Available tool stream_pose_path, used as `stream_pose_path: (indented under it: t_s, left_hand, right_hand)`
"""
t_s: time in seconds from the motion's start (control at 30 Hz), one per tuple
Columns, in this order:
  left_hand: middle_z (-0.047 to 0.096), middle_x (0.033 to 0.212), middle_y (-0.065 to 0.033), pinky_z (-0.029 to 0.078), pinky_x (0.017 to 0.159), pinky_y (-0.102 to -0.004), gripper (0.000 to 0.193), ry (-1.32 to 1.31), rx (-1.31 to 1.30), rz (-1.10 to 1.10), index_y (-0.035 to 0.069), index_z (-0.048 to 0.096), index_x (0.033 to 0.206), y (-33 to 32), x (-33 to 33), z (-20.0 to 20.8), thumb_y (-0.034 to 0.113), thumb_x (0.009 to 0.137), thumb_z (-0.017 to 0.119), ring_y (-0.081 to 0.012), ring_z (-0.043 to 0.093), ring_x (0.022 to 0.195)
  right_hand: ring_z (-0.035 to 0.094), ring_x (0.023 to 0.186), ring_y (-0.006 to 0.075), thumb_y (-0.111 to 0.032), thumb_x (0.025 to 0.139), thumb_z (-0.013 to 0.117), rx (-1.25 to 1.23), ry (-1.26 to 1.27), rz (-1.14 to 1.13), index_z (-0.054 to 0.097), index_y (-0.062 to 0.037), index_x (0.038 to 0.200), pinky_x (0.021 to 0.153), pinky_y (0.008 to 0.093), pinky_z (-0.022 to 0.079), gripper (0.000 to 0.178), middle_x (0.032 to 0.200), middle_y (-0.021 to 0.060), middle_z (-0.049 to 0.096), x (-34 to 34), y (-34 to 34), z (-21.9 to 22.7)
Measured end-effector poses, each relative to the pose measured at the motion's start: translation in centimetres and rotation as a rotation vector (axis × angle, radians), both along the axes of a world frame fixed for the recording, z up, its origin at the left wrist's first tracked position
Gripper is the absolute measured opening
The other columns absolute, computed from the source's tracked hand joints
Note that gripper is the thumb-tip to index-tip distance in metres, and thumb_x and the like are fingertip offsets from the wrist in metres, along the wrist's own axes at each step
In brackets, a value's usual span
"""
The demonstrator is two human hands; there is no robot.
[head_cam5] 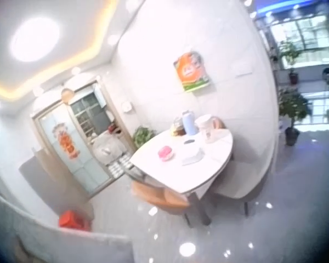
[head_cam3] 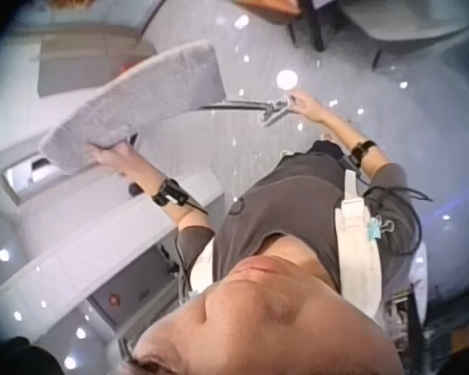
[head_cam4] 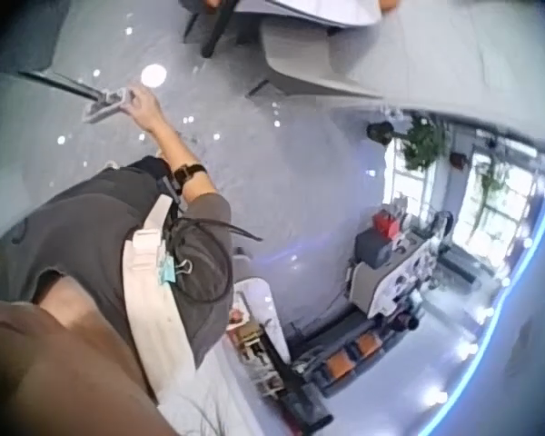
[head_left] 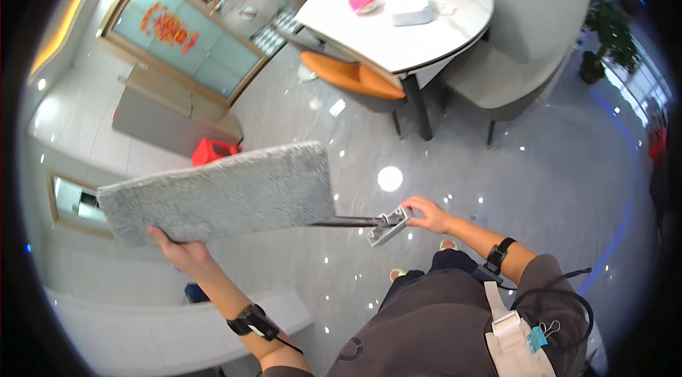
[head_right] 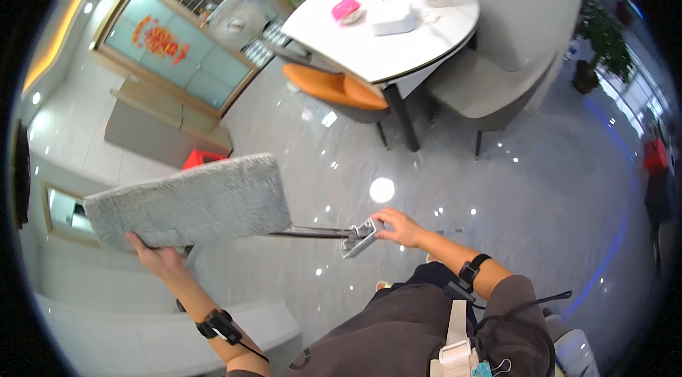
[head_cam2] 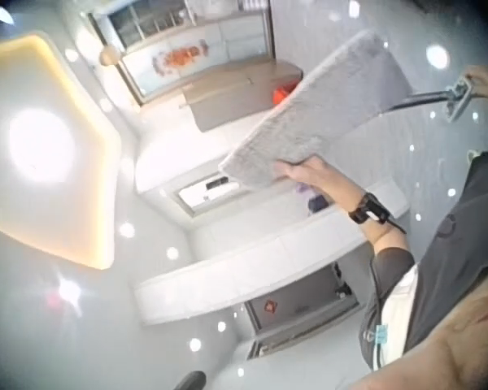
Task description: Assemble a flat mop by attaching the mop head and handle segments.
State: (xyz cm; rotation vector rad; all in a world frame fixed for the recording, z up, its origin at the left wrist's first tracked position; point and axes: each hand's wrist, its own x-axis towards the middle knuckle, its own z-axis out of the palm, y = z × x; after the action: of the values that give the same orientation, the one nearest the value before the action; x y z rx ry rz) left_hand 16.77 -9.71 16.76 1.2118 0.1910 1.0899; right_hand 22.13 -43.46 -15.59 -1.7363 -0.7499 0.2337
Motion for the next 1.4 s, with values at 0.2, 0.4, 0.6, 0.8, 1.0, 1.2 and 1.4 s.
stream_pose_path:
  t_s: [0.2, 0.4, 0.6, 0.8, 1.0, 1.2, 1.4]
  left_hand:
    - [0.041, 0.124, -0.0111, 0.028, 0.097, -0.0422, 0.045, -0.091, -0.420, -0.397, 0.001, 0.037, 0.121, -4.6, 6.1, -6.5, 0.026, 0.085, 0.047, -0.0263, 0.038, 0.113]
    - [0.038, 0.126, -0.0128, 0.023, 0.099, -0.0456, 0.044, -0.072, -0.664, -0.758, 0.001, 0.036, 0.122, -12.7, 12.7, -7.6, 0.025, 0.086, 0.046, -0.0280, 0.035, 0.116]
    - [0.032, 0.130, -0.0132, 0.020, 0.100, -0.0476, 0.049, -0.039, -0.750, -1.217, 0.001, 0.031, 0.125, -22.9, 16.0, -7.6, 0.025, 0.085, 0.047, -0.0292, 0.030, 0.119]
    - [0.033, 0.129, -0.0139, 0.021, 0.100, -0.0477, 0.048, 0.057, -0.677, -1.406, 0.001, 0.031, 0.125, -36.4, 18.6, -4.0, 0.024, 0.085, 0.046, -0.0298, 0.031, 0.118]
    - [0.042, 0.121, -0.0155, 0.025, 0.097, -0.0507, 0.037, 0.016, -0.741, -1.674, -0.001, 0.042, 0.116, -50.9, 18.9, -0.6, 0.018, 0.084, 0.048, -0.0308, 0.037, 0.114]
    - [0.043, 0.121, -0.0152, 0.026, 0.097, -0.0497, 0.035, 0.086, -0.672, -1.709, -0.001, 0.042, 0.115, -64.3, 17.5, 2.3, 0.018, 0.086, 0.045, -0.0308, 0.039, 0.112]
    - [0.040, 0.124, -0.0155, 0.024, 0.099, -0.0489, 0.035, 0.145, -0.658, -1.836, 0.000, 0.039, 0.118, -76.3, 15.6, 5.7, 0.019, 0.089, 0.038, -0.0313, 0.035, 0.116]
  right_hand:
    - [0.048, 0.088, 0.0169, -0.015, 0.071, 0.063, 0.187, 0.346, -0.224, 0.049, -0.0030, 0.106, 0.080, 0.0293, 0.042, 0.039, 0.088, 0.0071, 0.047, -2.7, -6.1, 5.5]
    - [0.049, 0.086, 0.0177, -0.016, 0.071, 0.064, 0.108, 0.185, -0.627, 0.050, -0.0043, 0.106, 0.080, 0.0298, 0.041, 0.039, 0.090, 0.0065, 0.049, -5.6, -11.7, 6.6]
    - [0.050, 0.091, 0.0185, -0.014, 0.073, 0.062, 0.107, 0.232, -0.907, 0.049, -0.0026, 0.108, 0.082, 0.0296, 0.040, 0.039, 0.095, 0.0077, 0.052, -9.9, -16.9, 4.5]
    - [0.050, 0.095, 0.0187, -0.014, 0.076, 0.060, 0.203, 0.251, -1.117, 0.048, -0.0011, 0.112, 0.084, 0.0300, 0.039, 0.040, 0.102, 0.0092, 0.053, -11.4, -23.3, 5.0]
    - [0.045, 0.102, 0.0148, -0.007, 0.082, 0.051, 0.080, 0.074, -1.108, 0.043, -0.0016, 0.115, 0.088, 0.0289, 0.037, 0.034, 0.109, 0.0057, 0.048, -12.2, -33.2, 3.0]
    - [0.045, 0.095, 0.0096, -0.013, 0.085, 0.050, 0.583, 0.284, -1.117, 0.037, -0.0025, 0.118, 0.083, 0.0256, 0.038, 0.037, 0.106, 0.0037, 0.048, -13.5, -39.5, -2.6]
    - [0.044, 0.097, 0.0097, -0.016, 0.088, 0.044, 0.669, 0.271, -1.320, 0.034, -0.0035, 0.119, 0.087, 0.0260, 0.034, 0.035, 0.102, 0.0030, 0.049, -13.9, -46.1, -3.8]
